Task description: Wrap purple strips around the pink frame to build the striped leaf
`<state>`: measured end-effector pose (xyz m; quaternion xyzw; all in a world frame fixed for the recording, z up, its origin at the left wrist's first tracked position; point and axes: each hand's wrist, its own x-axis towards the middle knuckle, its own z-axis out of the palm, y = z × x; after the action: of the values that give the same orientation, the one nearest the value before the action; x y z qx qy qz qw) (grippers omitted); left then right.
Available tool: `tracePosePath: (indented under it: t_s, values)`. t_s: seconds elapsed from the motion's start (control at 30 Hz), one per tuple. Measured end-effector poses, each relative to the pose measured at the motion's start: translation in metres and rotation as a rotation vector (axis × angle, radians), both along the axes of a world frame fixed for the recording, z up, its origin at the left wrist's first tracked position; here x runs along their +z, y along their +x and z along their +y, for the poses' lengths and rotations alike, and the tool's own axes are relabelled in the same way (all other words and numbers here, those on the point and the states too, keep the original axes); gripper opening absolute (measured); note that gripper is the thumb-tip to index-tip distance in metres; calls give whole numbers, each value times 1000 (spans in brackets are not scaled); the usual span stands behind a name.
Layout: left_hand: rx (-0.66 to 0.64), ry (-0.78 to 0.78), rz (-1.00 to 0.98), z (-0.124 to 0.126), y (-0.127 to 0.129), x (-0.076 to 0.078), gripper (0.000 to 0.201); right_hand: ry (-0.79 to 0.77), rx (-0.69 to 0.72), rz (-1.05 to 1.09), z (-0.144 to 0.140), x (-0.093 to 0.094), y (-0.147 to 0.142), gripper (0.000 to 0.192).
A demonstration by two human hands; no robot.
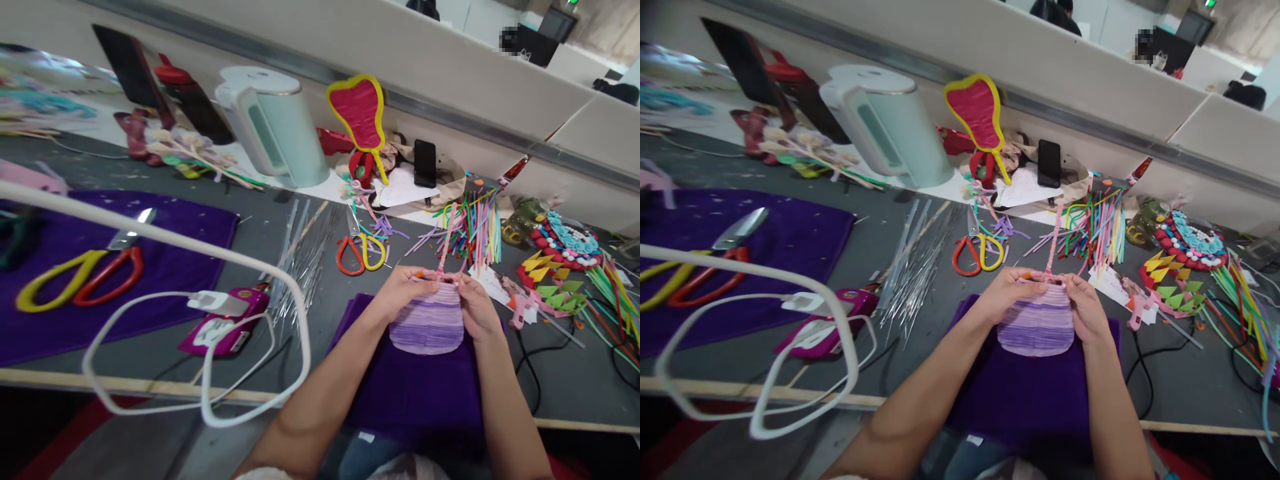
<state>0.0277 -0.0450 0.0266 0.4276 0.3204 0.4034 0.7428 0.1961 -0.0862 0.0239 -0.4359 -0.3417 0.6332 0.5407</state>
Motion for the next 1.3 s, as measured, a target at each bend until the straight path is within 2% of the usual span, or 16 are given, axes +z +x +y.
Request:
tracePosePath:
  t_s: [0.1,0.2,0.43,0.63,0.73,0.83,0.9,1.07,1.13,1.2,1.3]
  values:
    - [26,10,26,-1,1,3,32,-1,-50,-11,-2,0,-3,30]
    - [35,46,71,-4,2,7,32,67,-124,-100,-5,1,-9,30]
    - [58,76,136,-9,2,12,25,301,-334,-686,-7,-1,-18,21]
    - [108,75,218,-8,-1,16,22,428,-390,-1073,-10,2,-9,14]
    - [117,72,225,-7,-1,13,21,462,-390,-1147,-11,2,-4,17]
    - [97,55,212,-5,-1,10,23,396,-338,-1035,-10,2,0,21]
    - [75,17,194,-4,-1,10,24,297,-283,-857,-10,1,2,23]
    - [-5,-96,113,-1,-3,8,27,34,-119,-142,-6,-5,3,25]
    - [-40,-128,91,1,-3,4,28,-66,-56,70,-4,-8,2,28]
    - [-53,-154,94,3,-3,0,29,-121,-35,167,-1,-13,2,30]
    - [-47,-175,122,7,-2,-6,32,-154,-71,145,2,-20,2,31]
